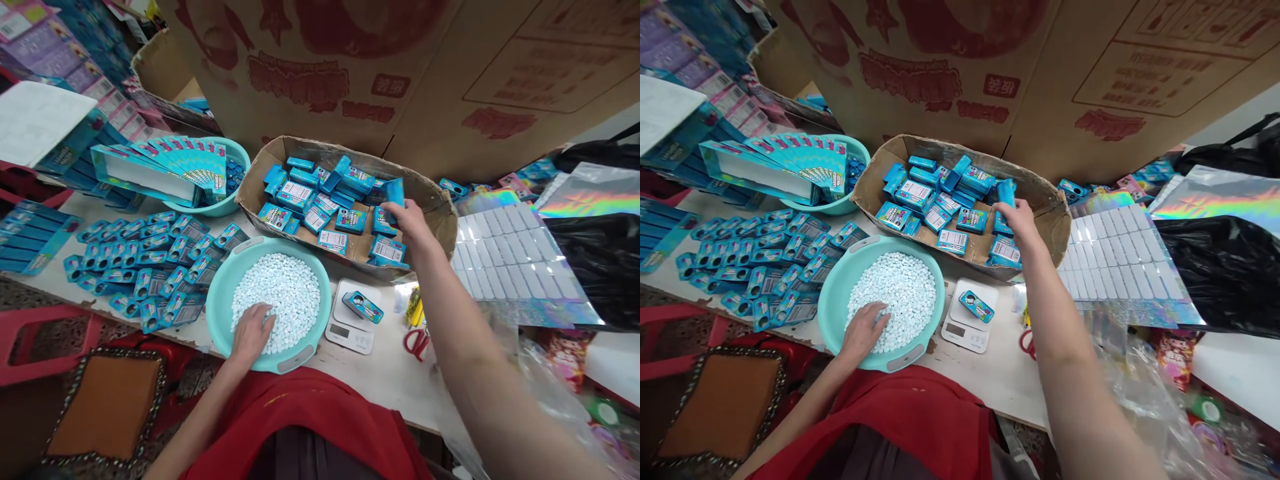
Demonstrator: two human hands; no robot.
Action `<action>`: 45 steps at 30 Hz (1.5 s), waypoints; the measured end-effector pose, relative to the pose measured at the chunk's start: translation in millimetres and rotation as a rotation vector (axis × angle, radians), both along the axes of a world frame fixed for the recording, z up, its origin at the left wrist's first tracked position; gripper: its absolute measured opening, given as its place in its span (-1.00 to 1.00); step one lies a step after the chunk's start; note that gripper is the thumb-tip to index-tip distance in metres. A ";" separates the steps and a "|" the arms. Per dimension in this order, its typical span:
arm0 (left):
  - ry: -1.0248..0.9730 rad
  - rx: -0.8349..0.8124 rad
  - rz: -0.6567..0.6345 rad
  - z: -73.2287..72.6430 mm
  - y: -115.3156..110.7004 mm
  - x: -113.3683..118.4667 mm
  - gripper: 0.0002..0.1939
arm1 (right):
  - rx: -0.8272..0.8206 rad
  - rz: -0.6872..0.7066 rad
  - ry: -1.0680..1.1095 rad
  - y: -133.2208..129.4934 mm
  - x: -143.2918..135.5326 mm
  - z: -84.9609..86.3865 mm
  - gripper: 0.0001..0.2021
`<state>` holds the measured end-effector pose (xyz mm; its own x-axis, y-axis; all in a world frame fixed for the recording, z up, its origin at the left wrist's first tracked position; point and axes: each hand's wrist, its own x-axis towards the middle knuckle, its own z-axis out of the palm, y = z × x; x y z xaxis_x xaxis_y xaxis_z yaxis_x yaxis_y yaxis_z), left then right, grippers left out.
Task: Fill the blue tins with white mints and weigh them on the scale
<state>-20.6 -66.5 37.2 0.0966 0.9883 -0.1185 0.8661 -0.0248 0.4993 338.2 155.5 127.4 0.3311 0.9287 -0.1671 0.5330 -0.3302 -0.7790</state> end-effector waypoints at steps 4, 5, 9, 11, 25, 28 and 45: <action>0.019 0.035 -0.020 2.9 5.2 5.3 -0.73 | 0.376 -0.030 0.621 -84.5 -23.1 39.3 -0.60; 0.030 0.037 -0.028 4.2 7.5 8.4 -0.73 | 0.402 -0.037 0.699 -108.1 -28.6 43.5 -0.61; 0.164 -0.089 -0.113 9.4 19.7 25.2 -0.73 | 0.290 -0.280 0.817 -187.8 -33.3 35.1 -0.68; 0.224 -0.216 -0.174 10.7 25.9 31.1 -0.77 | 0.230 -0.383 0.810 -212.8 -24.6 24.7 -0.73; -1.027 -0.726 0.373 27.5 51.5 -4.5 -0.64 | 0.205 -0.603 0.868 -228.1 -13.2 13.0 -0.75; -0.815 -0.652 0.210 41.4 67.2 26.8 -0.75 | 0.215 -0.551 0.878 -230.0 -12.9 6.9 -0.75; -0.409 -0.150 -0.663 75.1 92.5 168.4 -0.65 | 0.208 -0.704 0.965 -252.1 -2.0 0.0 -0.72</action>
